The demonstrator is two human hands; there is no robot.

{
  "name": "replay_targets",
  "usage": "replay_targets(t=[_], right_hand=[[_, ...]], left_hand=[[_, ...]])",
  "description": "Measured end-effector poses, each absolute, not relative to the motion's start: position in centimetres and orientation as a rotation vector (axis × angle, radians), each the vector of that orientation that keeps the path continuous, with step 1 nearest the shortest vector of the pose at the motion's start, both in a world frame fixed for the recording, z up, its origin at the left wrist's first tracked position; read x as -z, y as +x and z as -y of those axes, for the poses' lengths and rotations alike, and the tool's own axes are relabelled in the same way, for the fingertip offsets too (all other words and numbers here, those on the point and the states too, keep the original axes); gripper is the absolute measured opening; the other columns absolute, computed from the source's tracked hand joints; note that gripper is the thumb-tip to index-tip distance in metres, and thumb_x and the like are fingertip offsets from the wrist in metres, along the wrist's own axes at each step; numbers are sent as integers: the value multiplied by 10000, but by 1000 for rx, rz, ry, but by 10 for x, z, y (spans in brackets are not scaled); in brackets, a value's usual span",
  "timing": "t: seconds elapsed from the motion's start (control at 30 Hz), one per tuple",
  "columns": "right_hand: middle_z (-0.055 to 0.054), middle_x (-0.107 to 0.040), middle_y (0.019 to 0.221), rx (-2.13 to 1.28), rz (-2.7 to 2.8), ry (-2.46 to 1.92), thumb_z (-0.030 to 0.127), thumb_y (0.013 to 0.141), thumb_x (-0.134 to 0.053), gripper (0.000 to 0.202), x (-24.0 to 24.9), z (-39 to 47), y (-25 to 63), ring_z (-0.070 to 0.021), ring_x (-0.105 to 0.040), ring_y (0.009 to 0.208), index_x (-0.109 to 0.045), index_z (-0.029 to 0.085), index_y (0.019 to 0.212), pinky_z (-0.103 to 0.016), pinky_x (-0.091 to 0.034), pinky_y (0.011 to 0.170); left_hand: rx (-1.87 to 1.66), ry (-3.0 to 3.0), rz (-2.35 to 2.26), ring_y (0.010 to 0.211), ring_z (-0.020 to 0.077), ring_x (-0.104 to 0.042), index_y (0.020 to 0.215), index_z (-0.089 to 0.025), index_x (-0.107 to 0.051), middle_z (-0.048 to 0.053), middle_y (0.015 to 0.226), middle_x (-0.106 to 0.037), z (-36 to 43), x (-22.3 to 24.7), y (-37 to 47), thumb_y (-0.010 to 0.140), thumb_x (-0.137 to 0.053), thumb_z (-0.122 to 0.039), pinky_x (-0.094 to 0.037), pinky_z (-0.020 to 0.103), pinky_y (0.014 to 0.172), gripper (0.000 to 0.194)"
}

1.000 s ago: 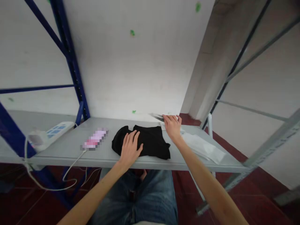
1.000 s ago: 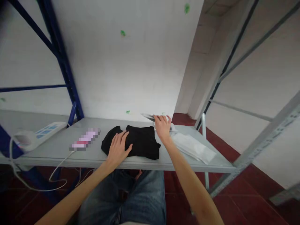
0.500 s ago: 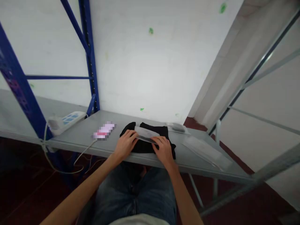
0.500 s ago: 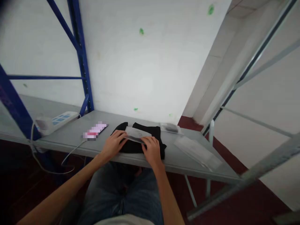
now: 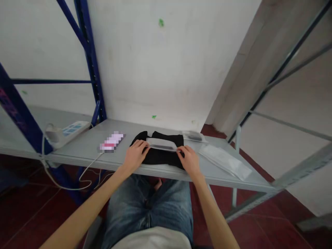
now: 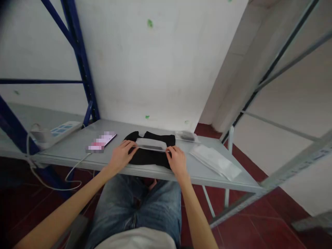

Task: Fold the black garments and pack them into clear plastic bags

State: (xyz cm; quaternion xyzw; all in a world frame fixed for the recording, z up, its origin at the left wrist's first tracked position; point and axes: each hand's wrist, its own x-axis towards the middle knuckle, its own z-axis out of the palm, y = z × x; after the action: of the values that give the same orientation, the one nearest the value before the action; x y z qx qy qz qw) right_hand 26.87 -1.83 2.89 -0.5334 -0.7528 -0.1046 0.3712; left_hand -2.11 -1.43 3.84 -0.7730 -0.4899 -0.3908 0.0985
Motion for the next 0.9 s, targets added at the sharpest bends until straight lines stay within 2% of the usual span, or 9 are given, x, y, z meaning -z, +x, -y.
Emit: replay_targets(t=[0.17,0.27,0.43,0.6,0.73,0.9], right_hand=[[-61,-737,998,193,1971,-1254,289,1025,-559,207,-34,23,267,-236,-698,903,-735,270,1133,-341,-544,808],[-56,-745,999,163,2009,-1174,296,1019,-599,204,-40,30,254,-239,-698,957,-736,283,1170,-348,-553,874],[-50,-757,1035,108,2081,-1101,296,1036,-599,239,-41,42,227,-226,-700,983,-723,297,1241,-329,-563,887],[-46,-756,1029,126,2109,-1104,267,1036,-603,197,-44,47,220,-222,-698,975,-738,277,1179,-319,-559,865],[-37,-754,999,166,2081,-1168,270,1039,-606,146,-51,50,226,-211,-689,978,-746,287,1078,-306,-550,839],[-49,-740,1032,229,2061,-1138,274,1019,-655,101,-53,52,226,-202,-680,1004,-755,255,1012,-288,-540,813]], left_hand=[[1091,-2246,1347,1258,316,-581,1109,-251,-676,92,1295,-689,21,-41,-9,980,-570,-232,-473,512,1088,168],[1068,-2337,1229,1259,293,-591,1182,-260,-672,78,1287,-699,29,-42,4,1011,-543,-262,-417,514,1156,214],[982,-2438,1179,1094,271,-662,1241,-246,-665,78,1115,-742,34,-36,20,1035,-492,-241,-496,446,1027,268],[985,-2421,1174,985,248,-673,1067,-237,-707,70,999,-743,34,-35,19,1068,-445,-246,-533,395,894,263],[1124,-2390,1134,942,222,-676,1024,-221,-706,65,975,-740,35,-39,20,1069,-469,-250,-552,365,878,243],[1197,-2437,943,983,220,-685,1138,-202,-688,69,1042,-755,36,-39,24,1060,-527,-266,-560,366,915,190]])
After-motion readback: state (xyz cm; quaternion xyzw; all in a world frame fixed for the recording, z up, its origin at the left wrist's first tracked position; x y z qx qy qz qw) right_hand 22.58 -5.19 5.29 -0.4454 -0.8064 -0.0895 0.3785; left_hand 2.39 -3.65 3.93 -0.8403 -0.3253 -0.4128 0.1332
